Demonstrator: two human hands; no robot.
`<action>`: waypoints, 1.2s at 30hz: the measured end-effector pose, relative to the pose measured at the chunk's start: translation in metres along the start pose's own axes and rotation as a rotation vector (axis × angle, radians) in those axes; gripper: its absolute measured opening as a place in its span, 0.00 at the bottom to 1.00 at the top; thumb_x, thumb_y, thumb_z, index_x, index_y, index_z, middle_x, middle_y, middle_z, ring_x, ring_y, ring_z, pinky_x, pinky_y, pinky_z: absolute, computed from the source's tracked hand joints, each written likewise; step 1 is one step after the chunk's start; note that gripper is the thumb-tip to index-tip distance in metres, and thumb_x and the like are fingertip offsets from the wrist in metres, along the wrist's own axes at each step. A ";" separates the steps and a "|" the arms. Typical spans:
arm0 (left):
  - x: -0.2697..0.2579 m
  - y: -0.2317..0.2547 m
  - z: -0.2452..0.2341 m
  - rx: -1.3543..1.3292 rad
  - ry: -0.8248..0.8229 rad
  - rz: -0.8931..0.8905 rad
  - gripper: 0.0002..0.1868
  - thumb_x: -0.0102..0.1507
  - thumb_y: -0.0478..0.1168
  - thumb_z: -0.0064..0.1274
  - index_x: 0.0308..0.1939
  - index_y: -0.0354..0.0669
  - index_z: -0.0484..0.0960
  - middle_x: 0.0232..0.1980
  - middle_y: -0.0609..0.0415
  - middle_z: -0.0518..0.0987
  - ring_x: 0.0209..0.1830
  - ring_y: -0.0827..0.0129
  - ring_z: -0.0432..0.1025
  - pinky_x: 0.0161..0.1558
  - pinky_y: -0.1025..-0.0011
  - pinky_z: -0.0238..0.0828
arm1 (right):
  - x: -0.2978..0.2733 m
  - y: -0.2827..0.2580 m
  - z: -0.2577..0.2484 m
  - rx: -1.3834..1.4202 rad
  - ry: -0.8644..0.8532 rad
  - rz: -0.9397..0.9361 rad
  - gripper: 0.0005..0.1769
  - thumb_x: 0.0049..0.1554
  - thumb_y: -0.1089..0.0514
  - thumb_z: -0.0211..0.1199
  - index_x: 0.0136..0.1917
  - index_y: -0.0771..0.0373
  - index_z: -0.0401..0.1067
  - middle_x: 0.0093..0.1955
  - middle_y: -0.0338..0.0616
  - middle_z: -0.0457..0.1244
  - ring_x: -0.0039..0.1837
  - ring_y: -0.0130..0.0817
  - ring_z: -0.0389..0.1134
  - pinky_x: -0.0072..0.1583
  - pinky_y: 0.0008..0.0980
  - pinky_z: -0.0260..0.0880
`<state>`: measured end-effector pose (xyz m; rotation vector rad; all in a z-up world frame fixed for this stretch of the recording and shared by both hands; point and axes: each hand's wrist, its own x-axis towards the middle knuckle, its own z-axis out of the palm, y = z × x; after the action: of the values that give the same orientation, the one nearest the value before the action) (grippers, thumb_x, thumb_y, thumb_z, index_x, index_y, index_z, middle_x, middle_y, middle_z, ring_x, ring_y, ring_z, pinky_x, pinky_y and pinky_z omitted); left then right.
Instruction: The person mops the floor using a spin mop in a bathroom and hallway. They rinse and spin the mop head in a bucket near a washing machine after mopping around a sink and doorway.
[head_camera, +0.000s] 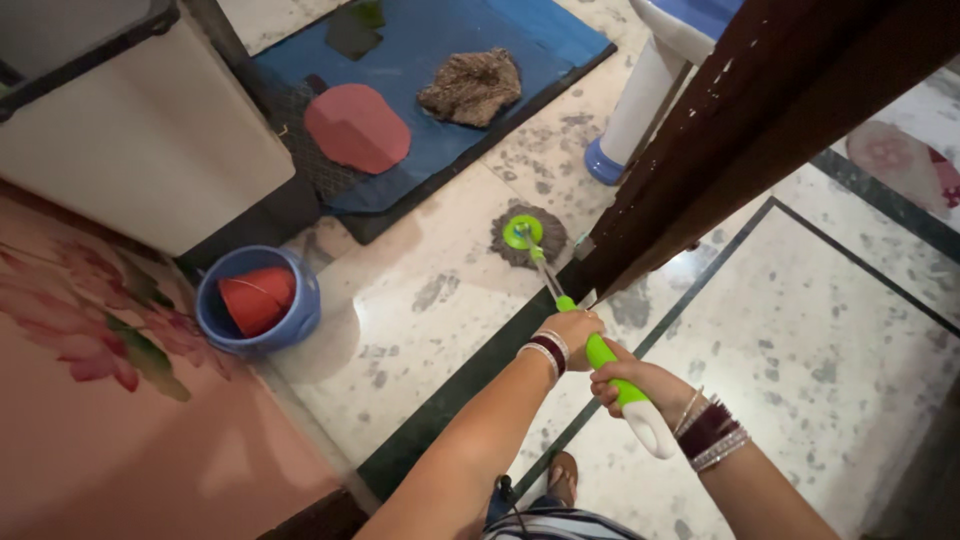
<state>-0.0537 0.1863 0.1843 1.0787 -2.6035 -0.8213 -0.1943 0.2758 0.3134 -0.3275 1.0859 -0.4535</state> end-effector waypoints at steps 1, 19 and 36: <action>-0.007 -0.006 -0.003 -0.004 0.026 -0.026 0.09 0.56 0.44 0.56 0.36 0.46 0.83 0.47 0.48 0.82 0.52 0.52 0.76 0.50 0.56 0.74 | 0.004 -0.003 0.007 -0.022 -0.005 0.013 0.48 0.54 0.65 0.59 0.81 0.37 0.47 0.38 0.37 0.60 0.33 0.22 0.60 0.34 0.23 0.63; -0.153 -0.110 0.037 -1.860 0.851 -1.099 0.32 0.57 0.40 0.50 0.61 0.72 0.58 0.56 0.45 0.77 0.52 0.43 0.75 0.50 0.43 0.67 | 0.088 0.019 0.068 0.032 -0.152 0.249 0.20 0.59 0.57 0.61 0.62 0.67 0.64 0.43 0.45 0.65 0.36 0.25 0.66 0.33 0.21 0.68; 0.021 -0.071 0.058 -1.702 0.386 -1.100 0.36 0.50 0.32 0.63 0.57 0.39 0.58 0.41 0.44 0.74 0.34 0.55 0.76 0.33 0.56 0.80 | 0.078 -0.002 -0.024 0.503 -0.118 0.070 0.18 0.60 0.60 0.59 0.61 0.66 0.60 0.42 0.41 0.61 0.35 0.21 0.62 0.32 0.16 0.64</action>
<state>-0.0490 0.1550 0.0955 1.4760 -0.1899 -1.9812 -0.1859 0.2336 0.2435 0.1264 0.8313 -0.6179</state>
